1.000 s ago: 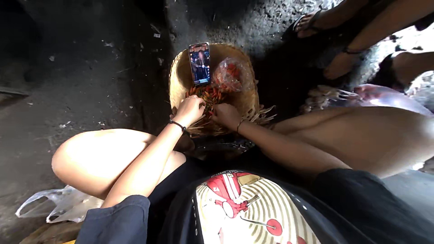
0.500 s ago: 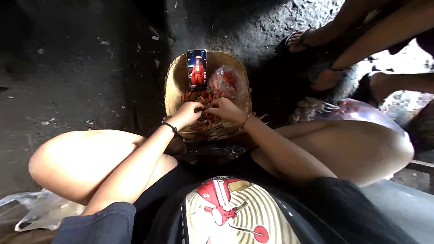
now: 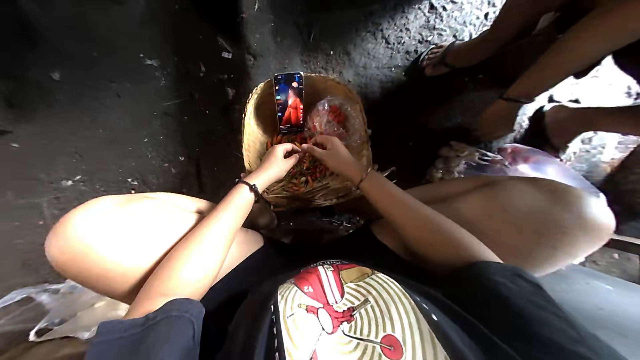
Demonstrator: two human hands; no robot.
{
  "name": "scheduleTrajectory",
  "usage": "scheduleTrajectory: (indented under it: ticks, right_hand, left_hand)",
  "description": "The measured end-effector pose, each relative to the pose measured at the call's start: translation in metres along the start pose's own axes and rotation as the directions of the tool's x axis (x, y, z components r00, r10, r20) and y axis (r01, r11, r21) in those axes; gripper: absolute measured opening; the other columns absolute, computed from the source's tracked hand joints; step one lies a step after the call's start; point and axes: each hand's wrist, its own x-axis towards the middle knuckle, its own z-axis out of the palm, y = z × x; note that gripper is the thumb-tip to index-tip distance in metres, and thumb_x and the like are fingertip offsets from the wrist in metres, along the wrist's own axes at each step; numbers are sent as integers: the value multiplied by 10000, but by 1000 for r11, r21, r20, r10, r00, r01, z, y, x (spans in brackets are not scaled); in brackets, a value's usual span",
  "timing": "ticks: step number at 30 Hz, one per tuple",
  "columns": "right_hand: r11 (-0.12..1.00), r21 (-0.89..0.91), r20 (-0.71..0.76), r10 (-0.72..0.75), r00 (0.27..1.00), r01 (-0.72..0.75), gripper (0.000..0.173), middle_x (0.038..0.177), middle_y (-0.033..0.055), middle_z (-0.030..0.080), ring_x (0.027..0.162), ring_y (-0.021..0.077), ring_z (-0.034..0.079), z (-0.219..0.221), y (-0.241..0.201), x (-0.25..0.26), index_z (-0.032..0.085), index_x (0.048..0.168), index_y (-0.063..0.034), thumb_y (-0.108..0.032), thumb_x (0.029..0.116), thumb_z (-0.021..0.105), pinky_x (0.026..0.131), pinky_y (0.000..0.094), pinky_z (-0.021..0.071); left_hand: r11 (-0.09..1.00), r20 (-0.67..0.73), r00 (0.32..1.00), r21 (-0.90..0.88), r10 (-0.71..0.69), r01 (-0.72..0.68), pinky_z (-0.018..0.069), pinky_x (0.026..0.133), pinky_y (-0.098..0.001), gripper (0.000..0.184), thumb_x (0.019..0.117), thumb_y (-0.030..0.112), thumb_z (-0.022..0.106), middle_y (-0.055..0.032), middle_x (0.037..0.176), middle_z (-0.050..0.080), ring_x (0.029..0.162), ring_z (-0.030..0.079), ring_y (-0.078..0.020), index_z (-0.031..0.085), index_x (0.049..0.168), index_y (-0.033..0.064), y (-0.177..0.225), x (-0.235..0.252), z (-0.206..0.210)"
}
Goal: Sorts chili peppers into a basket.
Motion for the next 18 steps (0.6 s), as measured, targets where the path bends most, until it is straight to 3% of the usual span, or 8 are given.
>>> scheduleTrajectory:
  ticks: [3,5,10,18]
  right_hand:
    - [999,30,-6,-25,1000,25,283,945,112,671,824,143,616,2,-1,-2,672,1092,10,-265,1036,631,784,347,515]
    - [997,67,-26,-46,999,48,258,912,69,676,776,87,601,2,-2,-4,670,1069,-7,-260,1035,629,741,291,509]
    - [951,310,-5,23,1000,-20,241,731,-28,548,535,21,423,1,0,-5,655,1069,-49,-284,1043,610,496,189,370]
    - [725,683,97,30,995,-89,175,626,-95,416,488,6,364,5,3,-6,609,996,-117,-219,1084,497,465,160,333]
  left_hand:
    - [1000,-19,1000,-30,8,-8,489,1012,-415,237,1075,110,526,-170,1170,699,1100,654,-211,685,1182,-30,0,-1,0]
    - [998,-33,999,-63,12,-14,496,980,-383,234,1077,121,530,-150,1134,702,1055,650,-174,690,1163,-27,1,-1,1]
    - [981,-63,997,-191,35,-46,518,942,-302,213,1057,131,582,-105,1082,710,978,653,-90,690,1158,-22,1,-2,1]
    - [937,-127,983,-304,136,-169,554,853,-243,179,1044,118,597,-39,963,716,862,664,-42,698,1091,-22,-4,-1,6]
